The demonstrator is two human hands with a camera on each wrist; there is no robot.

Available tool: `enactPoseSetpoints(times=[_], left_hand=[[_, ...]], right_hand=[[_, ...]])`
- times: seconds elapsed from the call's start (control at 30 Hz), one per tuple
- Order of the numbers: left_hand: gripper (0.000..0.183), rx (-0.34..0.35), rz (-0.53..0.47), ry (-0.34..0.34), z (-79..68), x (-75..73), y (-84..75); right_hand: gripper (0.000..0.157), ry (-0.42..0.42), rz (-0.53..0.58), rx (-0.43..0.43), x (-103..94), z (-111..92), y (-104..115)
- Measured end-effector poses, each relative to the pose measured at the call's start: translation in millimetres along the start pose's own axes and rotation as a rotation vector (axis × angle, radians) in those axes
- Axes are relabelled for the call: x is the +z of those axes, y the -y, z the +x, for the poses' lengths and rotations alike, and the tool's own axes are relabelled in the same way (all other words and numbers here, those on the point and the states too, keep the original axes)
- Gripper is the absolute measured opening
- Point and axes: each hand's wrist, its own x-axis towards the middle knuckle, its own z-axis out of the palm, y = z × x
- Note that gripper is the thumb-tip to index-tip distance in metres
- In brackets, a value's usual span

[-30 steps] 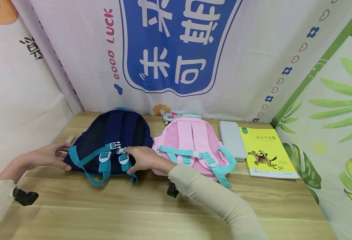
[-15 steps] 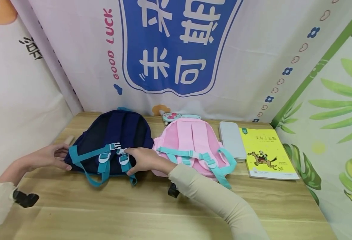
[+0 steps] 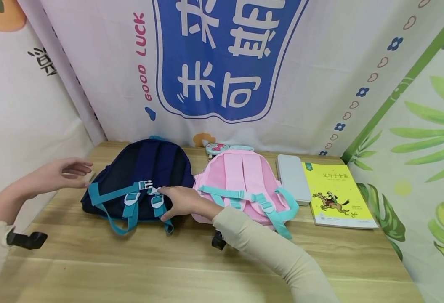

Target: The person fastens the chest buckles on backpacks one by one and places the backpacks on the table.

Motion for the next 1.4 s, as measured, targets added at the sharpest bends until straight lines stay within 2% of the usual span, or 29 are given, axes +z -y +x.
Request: enactPoseSetpoints(times=[0.13,0.27,0.37,0.5,0.67,0.83,1.1,1.4], left_hand=[[0.057,0.039,0.048,-0.063,8.2,2.5,-30.8],[0.048,0.118,0.030,-0.071,21.6,18.5,-54.5],[0.043,0.177,0.005,-0.053,33.4,35.5,-65.8],[0.040,0.215,0.008,-0.032,47.1,54.9,-74.4],[0.039,0.238,0.048,-0.031,58.1,70.8,-79.8],[0.039,0.246,0.124,-0.030,63.1,78.6,-79.0],[0.027,0.239,0.237,-0.007,68.4,84.2,-71.8],[0.020,0.210,0.219,0.022,68.9,82.2,-65.6]], right_hand=[[0.085,-0.003,0.007,-0.004,0.7,-1,0],[0.085,-0.006,0.006,-0.005,1.1,0,-1],[0.085,-0.005,0.002,-0.004,1.1,0,-2],[0.084,-0.006,0.002,-0.008,0.4,0,-2],[0.083,-0.003,-0.006,-0.005,0.2,-1,-3],[0.084,-0.006,-0.009,-0.006,1.7,0,-4],[0.085,-0.010,-0.016,0.000,2.1,-1,-3],[0.084,-0.018,-0.031,-0.012,3.1,1,-5]])
